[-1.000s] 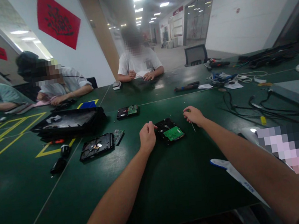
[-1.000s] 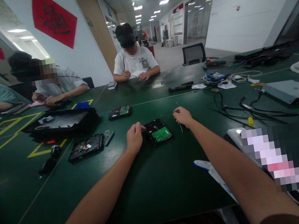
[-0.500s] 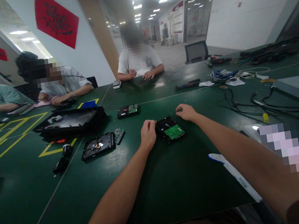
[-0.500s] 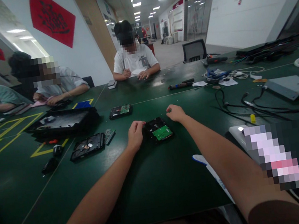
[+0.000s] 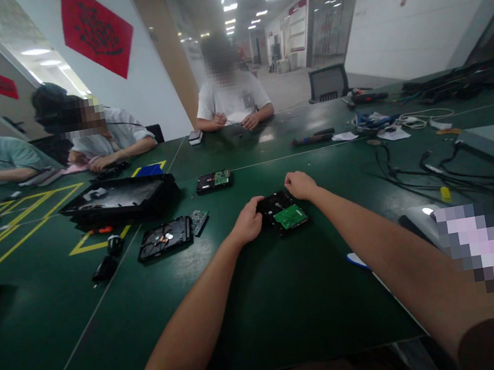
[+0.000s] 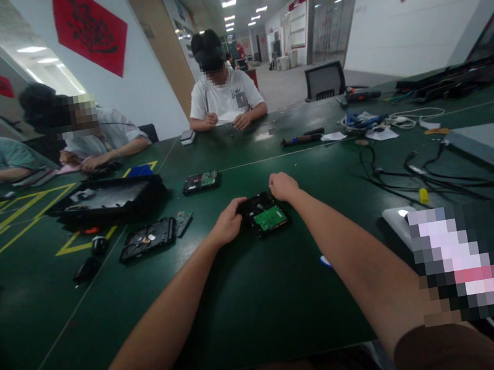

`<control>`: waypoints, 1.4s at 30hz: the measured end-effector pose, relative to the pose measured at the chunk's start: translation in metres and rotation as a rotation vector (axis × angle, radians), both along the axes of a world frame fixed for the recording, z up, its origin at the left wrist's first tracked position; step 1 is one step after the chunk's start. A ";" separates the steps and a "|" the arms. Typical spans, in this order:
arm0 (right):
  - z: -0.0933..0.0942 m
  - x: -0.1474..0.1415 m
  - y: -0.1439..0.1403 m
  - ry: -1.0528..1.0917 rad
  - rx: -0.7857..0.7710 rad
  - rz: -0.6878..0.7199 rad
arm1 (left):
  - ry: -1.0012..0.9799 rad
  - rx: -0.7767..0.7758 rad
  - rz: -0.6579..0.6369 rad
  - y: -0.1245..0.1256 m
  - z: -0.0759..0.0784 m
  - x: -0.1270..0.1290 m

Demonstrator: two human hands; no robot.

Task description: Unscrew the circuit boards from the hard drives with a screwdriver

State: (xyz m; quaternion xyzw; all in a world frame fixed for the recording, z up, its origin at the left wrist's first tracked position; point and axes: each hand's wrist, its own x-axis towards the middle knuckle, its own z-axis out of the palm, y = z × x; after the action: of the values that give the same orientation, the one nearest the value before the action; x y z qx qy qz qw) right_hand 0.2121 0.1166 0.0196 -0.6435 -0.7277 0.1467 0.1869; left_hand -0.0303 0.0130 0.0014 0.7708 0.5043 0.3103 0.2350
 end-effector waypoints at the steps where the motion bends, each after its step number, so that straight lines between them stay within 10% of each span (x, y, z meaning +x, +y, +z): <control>1: 0.001 0.002 -0.001 0.021 -0.012 -0.007 | 0.042 -0.005 -0.004 -0.001 0.002 -0.001; 11: 0.000 0.046 -0.042 0.526 -0.208 -0.161 | 0.428 -0.054 0.037 -0.015 0.041 0.007; 21: -0.008 0.049 -0.062 0.848 -0.126 -0.221 | 0.526 -0.112 0.136 -0.045 0.049 0.015; 32: -0.001 0.049 -0.079 0.928 -0.095 -0.183 | 0.240 -0.052 -0.436 -0.020 0.048 -0.006; 42: -0.005 0.047 -0.079 0.953 -0.149 -0.061 | 0.207 -0.007 -0.345 -0.021 0.044 0.001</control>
State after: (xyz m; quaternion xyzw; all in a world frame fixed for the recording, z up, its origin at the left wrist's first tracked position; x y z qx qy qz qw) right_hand 0.2595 0.0373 0.0145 -0.5373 -0.5292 0.4715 0.4572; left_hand -0.0296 -0.0081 0.0452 0.8727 0.3875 0.1827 0.2344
